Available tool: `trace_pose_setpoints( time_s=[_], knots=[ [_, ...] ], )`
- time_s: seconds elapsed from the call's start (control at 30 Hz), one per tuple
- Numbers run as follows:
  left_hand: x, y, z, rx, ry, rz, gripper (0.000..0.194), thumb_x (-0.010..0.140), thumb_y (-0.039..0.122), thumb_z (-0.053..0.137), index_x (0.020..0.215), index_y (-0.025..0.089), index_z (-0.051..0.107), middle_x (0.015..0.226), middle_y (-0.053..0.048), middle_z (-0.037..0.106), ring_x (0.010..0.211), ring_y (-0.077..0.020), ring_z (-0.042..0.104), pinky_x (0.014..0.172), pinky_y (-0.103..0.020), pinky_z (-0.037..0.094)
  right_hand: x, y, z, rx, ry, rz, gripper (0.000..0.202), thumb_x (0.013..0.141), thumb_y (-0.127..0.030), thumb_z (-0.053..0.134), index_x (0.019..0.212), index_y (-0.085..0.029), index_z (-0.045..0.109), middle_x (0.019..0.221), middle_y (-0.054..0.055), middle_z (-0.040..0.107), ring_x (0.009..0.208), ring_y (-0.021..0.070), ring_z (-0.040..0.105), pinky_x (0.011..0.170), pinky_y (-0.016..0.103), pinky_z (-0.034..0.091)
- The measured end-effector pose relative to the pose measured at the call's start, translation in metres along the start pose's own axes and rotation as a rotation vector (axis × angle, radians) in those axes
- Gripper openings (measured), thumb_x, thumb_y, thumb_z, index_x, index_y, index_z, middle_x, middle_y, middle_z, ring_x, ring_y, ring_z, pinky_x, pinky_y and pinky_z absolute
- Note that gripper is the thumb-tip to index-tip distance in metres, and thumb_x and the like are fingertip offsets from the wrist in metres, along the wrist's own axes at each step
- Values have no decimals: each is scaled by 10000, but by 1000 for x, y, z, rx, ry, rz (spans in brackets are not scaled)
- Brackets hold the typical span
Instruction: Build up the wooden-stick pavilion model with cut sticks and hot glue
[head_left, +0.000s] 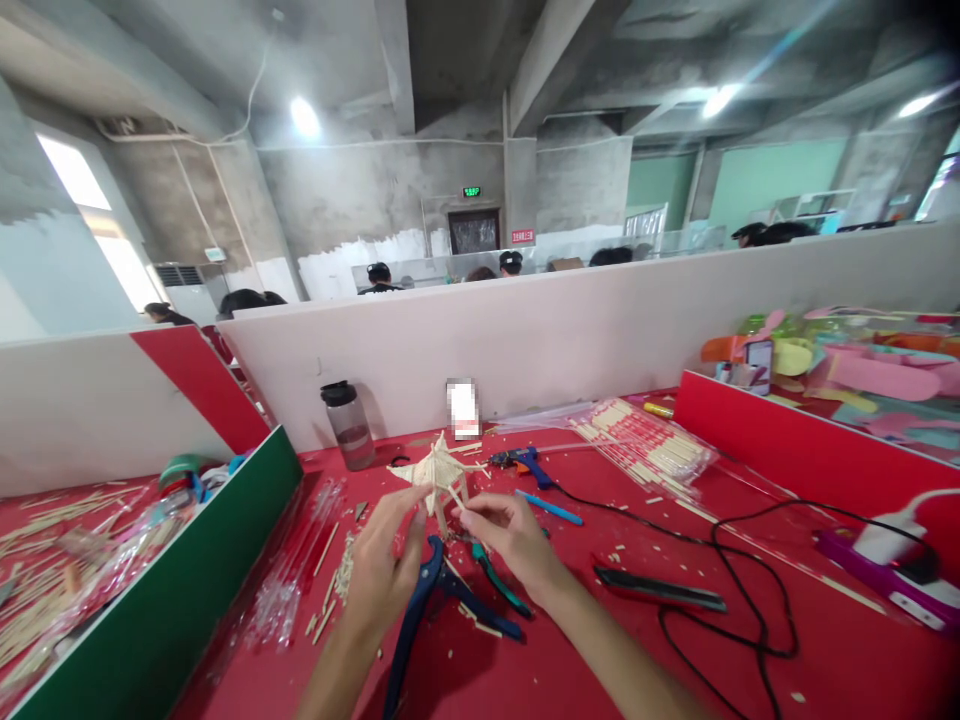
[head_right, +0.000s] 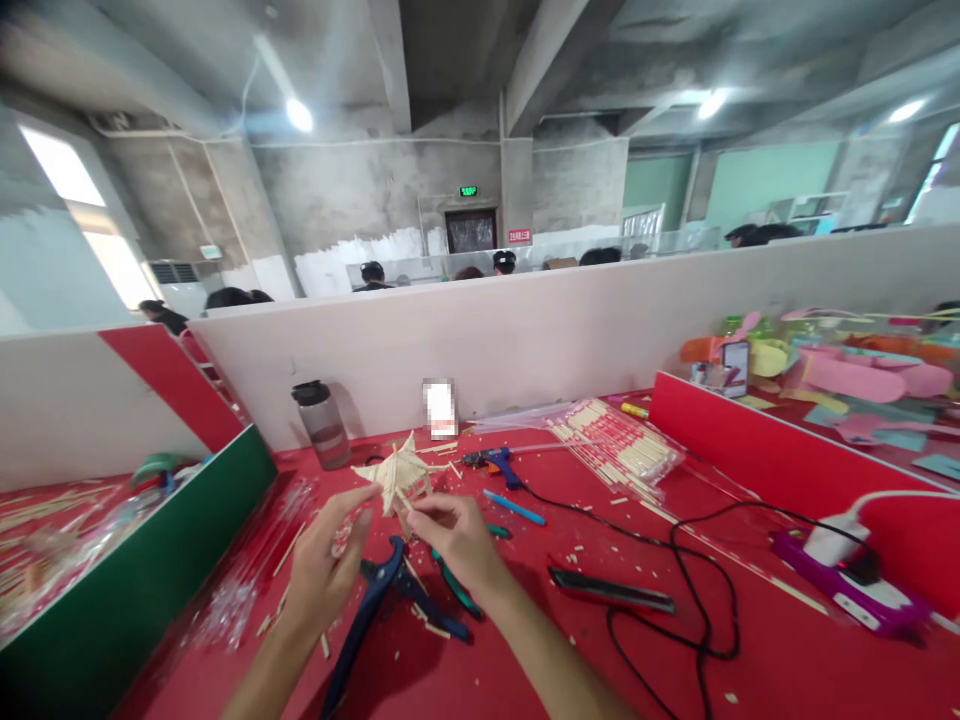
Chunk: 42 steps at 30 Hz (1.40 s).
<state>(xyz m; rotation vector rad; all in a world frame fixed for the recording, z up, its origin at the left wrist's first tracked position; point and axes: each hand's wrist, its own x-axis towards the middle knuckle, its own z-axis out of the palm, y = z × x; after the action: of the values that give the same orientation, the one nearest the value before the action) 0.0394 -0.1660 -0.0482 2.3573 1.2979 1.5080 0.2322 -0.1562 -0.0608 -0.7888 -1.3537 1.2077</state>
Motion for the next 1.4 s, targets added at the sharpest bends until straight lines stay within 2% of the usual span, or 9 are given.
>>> trace_pose_setpoints(
  time_s=[0.13, 0.37, 0.47, 0.6, 0.7, 0.9, 1.13, 1.3, 1.4],
  knots=[
    [-3, 18, 8, -137, -47, -114, 329, 949, 342, 573, 1250, 222, 629, 1055, -70, 755, 965, -211, 720, 888, -325, 567, -5, 2, 7, 39, -46, 11, 264, 798, -439, 743, 811, -176, 768, 709, 9, 679, 678, 163, 593, 660, 269, 468],
    [-7, 12, 26, -366, 39, -230, 331, 895, 359, 653, 1189, 207, 652, 870, -17, 736, 829, -168, 708, 837, -275, 565, -4, 13, 13, 92, -54, 15, 315, 714, -446, 814, 747, -176, 655, 733, 5, 671, 699, 163, 615, 694, 276, 496],
    [-8, 11, 26, -403, 28, -263, 322, 889, 366, 663, 1165, 199, 662, 884, -24, 730, 834, -170, 705, 834, -275, 564, 0, 9, 4, 14, -94, 0, 323, 757, -460, 774, 789, -181, 617, 778, 16, 677, 744, 178, 640, 724, 290, 510],
    [-5, 11, 24, -432, -77, -315, 323, 908, 367, 635, 1188, 209, 657, 891, -17, 714, 762, -153, 690, 730, -247, 563, 3, 2, -26, -421, -143, -44, 276, 900, -436, 625, 1017, -186, 624, 956, 73, 699, 903, 230, 664, 809, 343, 511],
    [-6, 8, 28, -407, -266, -303, 310, 906, 321, 617, 1193, 215, 670, 875, -19, 723, 687, -145, 666, 646, -235, 541, 0, 9, -44, -954, -97, -69, 438, 850, -473, 686, 1138, -149, 624, 1138, 171, 663, 1105, 342, 604, 948, 466, 457],
    [-12, -3, 41, -327, -441, -274, 331, 875, 233, 597, 1195, 249, 679, 965, -38, 748, 866, -194, 698, 790, -285, 547, -12, 31, -36, -1356, -220, 21, 798, 727, -657, 727, 1289, -103, 606, 1337, 267, 557, 1290, 473, 443, 1045, 612, 332],
    [-12, -16, 43, -380, -426, -404, 366, 871, 315, 594, 1209, 186, 649, 868, -40, 688, 691, -166, 642, 650, -257, 517, -8, 23, -37, -1412, -236, 84, 425, 871, -342, 578, 1179, -58, 654, 1285, 277, 586, 1261, 430, 488, 1051, 535, 349],
    [-14, -23, 45, -413, -397, -424, 372, 879, 362, 602, 1210, 196, 637, 858, -29, 666, 657, -161, 630, 623, -259, 504, -4, 4, -69, -1171, -399, 143, 315, 924, -382, 515, 1084, -145, 647, 1156, 178, 656, 1174, 347, 574, 993, 444, 415],
    [-15, -18, 48, -415, -381, -414, 358, 878, 353, 610, 1197, 197, 648, 833, -22, 667, 685, -166, 638, 653, -266, 514, -8, -7, -83, -985, -356, 204, 301, 972, -423, 442, 1024, -190, 626, 1086, 114, 660, 1044, 290, 615, 918, 420, 439]
  ],
)
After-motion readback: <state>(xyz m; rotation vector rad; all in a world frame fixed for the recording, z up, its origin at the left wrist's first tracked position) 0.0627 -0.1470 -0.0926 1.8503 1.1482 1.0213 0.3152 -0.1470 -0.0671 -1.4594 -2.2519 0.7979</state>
